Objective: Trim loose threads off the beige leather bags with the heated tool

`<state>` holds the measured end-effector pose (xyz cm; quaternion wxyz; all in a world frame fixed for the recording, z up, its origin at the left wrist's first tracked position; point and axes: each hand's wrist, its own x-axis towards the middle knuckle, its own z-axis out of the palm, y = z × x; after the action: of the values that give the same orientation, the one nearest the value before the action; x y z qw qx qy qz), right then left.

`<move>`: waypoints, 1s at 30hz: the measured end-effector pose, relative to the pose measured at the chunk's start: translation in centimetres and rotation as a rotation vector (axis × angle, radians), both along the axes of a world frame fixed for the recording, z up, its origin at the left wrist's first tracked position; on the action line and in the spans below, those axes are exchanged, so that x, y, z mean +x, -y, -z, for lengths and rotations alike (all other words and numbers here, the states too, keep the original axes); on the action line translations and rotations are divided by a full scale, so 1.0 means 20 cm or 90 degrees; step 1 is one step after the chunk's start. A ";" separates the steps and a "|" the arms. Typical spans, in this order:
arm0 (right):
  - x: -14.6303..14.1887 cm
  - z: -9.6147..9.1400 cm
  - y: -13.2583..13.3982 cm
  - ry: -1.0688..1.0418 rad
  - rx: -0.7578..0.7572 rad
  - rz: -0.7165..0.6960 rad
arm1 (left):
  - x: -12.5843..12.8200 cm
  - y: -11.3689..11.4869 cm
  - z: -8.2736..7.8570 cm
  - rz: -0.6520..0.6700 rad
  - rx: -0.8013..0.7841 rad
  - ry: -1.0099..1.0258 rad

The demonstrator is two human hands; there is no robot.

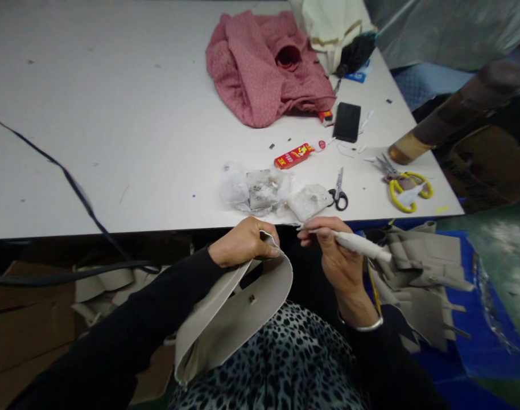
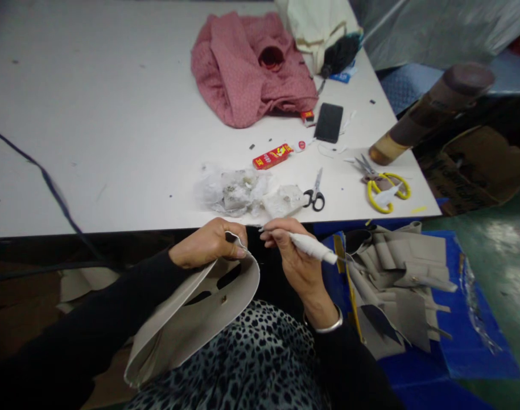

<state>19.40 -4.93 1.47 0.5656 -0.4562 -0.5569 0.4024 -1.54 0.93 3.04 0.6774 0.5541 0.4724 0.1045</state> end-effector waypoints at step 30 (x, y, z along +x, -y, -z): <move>-0.20 -0.07 0.38 0.222 -0.076 0.001 | -0.10 0.31 -0.14 0.068 0.302 0.024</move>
<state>15.48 -12.52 2.86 0.4327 -0.5522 -0.6212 0.3492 -3.61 -5.37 5.81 0.5415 0.7199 0.3920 0.1865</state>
